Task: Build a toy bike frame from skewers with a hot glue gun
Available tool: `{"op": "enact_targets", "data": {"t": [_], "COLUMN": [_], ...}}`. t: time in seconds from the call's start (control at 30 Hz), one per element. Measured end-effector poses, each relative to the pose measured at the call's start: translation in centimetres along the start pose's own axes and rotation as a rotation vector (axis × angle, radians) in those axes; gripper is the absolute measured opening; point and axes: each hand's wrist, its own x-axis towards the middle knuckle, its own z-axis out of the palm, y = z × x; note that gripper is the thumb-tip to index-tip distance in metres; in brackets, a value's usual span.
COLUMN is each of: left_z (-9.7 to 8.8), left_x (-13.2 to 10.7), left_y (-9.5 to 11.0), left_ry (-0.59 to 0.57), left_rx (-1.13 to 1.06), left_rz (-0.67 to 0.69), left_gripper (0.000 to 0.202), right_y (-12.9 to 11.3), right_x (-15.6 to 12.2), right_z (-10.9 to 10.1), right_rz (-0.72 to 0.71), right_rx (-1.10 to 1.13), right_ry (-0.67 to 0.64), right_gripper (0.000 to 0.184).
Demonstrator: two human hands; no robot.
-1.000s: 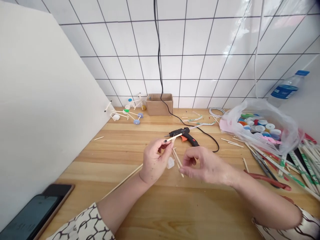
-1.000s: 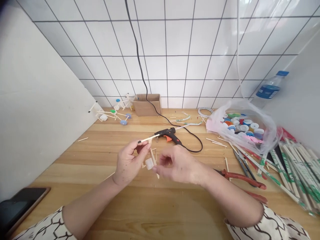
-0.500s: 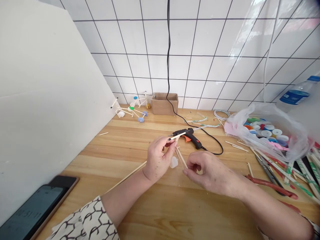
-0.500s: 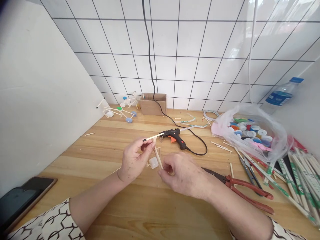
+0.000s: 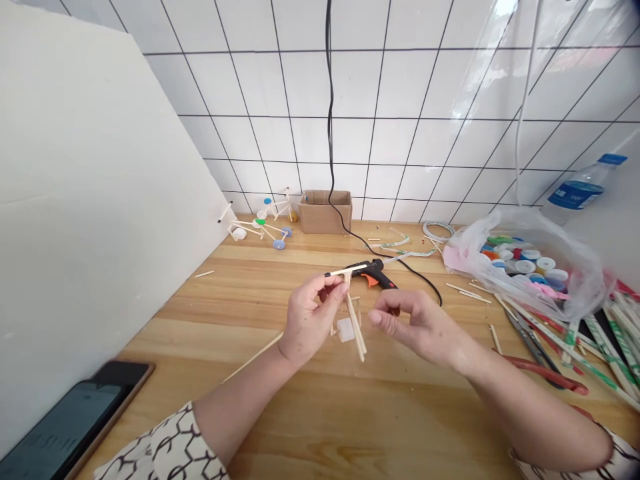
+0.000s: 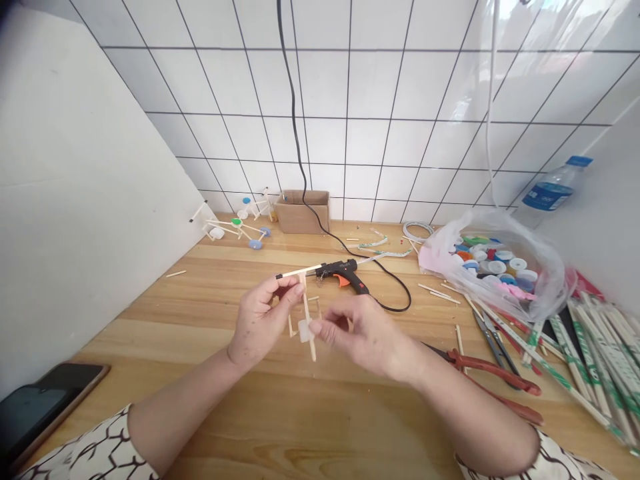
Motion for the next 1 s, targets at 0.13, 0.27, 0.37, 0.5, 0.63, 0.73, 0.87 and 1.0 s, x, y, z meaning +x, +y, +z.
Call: {"op": "enact_targets", "data": {"t": [0.13, 0.27, 0.37, 0.5, 0.63, 0.73, 0.87, 1.0], "left_z": [-0.2, 0.0, 0.2, 0.3, 0.4, 0.5, 0.5, 0.2], "left_x": [0.4, 0.4, 0.2, 0.0, -0.2, -0.4, -0.5, -0.2], "left_y": [0.3, 0.6, 0.6, 0.3, 0.1, 0.0, -0.1, -0.1], "left_ry": [-0.167, -0.305, -0.359, -0.413, -0.446, -0.468, -0.511, -0.603], "left_rx": [-0.201, -0.381, -0.449, -0.496, -0.516, -0.548, -0.605, -0.605], "left_rz": [-0.105, -0.193, -0.284, -0.369, -0.398, -0.433, -0.456, -0.457], "left_gripper": [0.014, 0.017, 0.021, 0.026, 0.024, 0.020, 0.017, 0.016], "right_y": [1.3, 2.2, 2.3, 2.3, 2.3, 2.1, 1.6, 1.5], "right_x": [0.7, 1.0, 1.0, 0.9, 0.8, 0.8, 0.9, 0.9], "right_z": [-0.2, 0.0, 0.3, 0.7, 1.2, 1.5, 1.6, 1.4], "right_rz": [0.027, -0.017, -0.077, -0.083, -0.047, -0.012, 0.016, 0.021], "right_rx": [0.083, 0.218, 0.354, 0.519, 0.605, 0.674, 0.796, 0.853], "right_ry": [0.143, 0.165, 0.141, 0.078, 0.091, 0.065, 0.049, 0.029], "right_gripper": [0.025, 0.023, 0.022, 0.020, 0.022, 0.024, 0.025, 0.024]}}
